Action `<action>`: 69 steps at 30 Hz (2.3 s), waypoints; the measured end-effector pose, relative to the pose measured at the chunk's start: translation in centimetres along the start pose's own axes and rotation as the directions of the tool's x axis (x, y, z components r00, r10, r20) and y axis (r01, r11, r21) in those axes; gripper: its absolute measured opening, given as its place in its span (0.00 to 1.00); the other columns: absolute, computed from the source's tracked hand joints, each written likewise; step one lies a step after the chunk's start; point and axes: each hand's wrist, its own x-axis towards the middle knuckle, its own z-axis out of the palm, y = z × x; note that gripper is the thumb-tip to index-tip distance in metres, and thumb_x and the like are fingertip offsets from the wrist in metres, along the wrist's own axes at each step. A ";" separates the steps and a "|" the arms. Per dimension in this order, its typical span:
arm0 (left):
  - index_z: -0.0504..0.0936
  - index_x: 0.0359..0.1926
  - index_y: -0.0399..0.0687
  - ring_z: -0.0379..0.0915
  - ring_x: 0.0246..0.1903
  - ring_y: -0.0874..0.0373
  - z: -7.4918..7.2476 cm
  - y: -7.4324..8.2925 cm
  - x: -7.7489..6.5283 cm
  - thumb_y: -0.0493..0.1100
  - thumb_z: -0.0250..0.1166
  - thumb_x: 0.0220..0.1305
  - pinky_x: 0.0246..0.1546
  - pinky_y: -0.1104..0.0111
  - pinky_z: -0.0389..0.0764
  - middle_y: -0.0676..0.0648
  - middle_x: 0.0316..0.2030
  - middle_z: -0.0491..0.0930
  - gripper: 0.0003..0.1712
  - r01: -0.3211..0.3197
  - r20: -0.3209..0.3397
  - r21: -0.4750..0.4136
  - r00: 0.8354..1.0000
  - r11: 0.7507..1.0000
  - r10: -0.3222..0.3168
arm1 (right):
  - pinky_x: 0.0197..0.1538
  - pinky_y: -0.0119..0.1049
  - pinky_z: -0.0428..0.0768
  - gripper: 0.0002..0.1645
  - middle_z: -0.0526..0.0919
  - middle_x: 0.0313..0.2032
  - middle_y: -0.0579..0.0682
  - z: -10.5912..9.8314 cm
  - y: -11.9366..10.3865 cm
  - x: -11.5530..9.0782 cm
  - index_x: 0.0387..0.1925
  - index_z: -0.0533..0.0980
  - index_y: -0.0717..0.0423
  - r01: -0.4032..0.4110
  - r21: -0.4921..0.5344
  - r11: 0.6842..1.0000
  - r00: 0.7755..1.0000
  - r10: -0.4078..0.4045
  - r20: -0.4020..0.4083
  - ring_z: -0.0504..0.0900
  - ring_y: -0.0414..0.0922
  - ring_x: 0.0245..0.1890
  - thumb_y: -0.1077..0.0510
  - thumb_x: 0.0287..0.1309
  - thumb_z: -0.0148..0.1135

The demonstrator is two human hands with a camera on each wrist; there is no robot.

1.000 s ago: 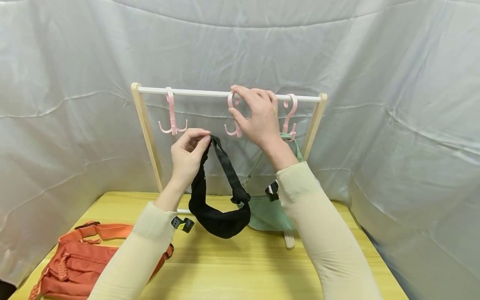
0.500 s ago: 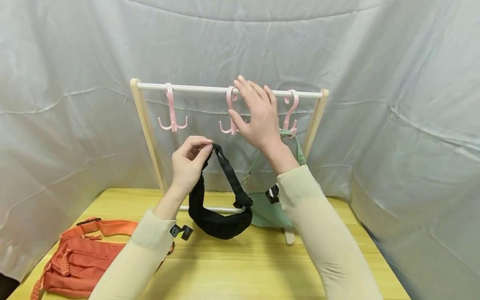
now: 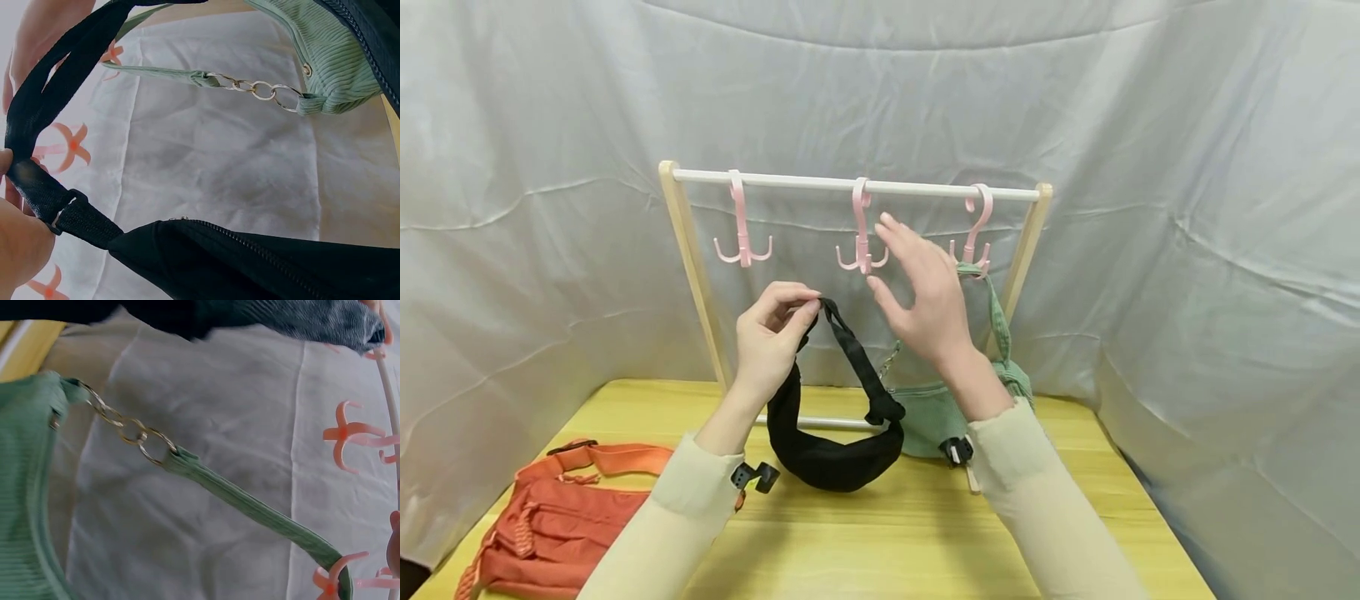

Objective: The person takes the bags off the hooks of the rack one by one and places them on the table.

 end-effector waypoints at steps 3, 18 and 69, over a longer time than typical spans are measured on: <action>0.85 0.44 0.24 0.82 0.43 0.60 -0.2 0.1 -0.1 0.22 0.66 0.64 0.48 0.69 0.85 0.43 0.44 0.81 0.08 -0.001 -0.002 0.012 1.000 1.000 0.001 | 0.73 0.51 0.69 0.33 0.77 0.68 0.59 0.0 -0.8 -1.2 0.67 0.74 0.64 -0.016 0.029 0.999 1.000 0.017 -0.020 0.76 0.57 0.68 0.61 0.60 0.68; 0.85 0.43 0.26 0.82 0.43 0.55 -0.7 0.5 -0.4 0.23 0.68 0.64 0.47 0.69 0.85 0.38 0.43 0.80 0.07 -0.010 -0.001 0.029 1.000 1.000 0.010 | 0.71 0.42 0.71 0.29 0.78 0.66 0.62 -0.5 -3.9 -8.5 0.67 0.75 0.66 -0.053 0.087 0.995 0.998 0.050 0.029 0.78 0.59 0.64 0.54 0.71 0.63; 0.88 0.42 0.33 0.80 0.42 0.60 -3.6 -1.4 -2.8 0.26 0.69 0.65 0.41 0.76 0.81 0.36 0.43 0.82 0.06 0.023 0.023 0.160 0.999 0.987 -0.027 | 0.46 0.24 0.82 0.49 0.87 0.53 0.53 -0.1 -4.1 -19.1 0.68 0.76 0.54 -0.246 0.159 0.956 0.917 0.176 0.359 0.87 0.46 0.48 0.65 0.41 0.85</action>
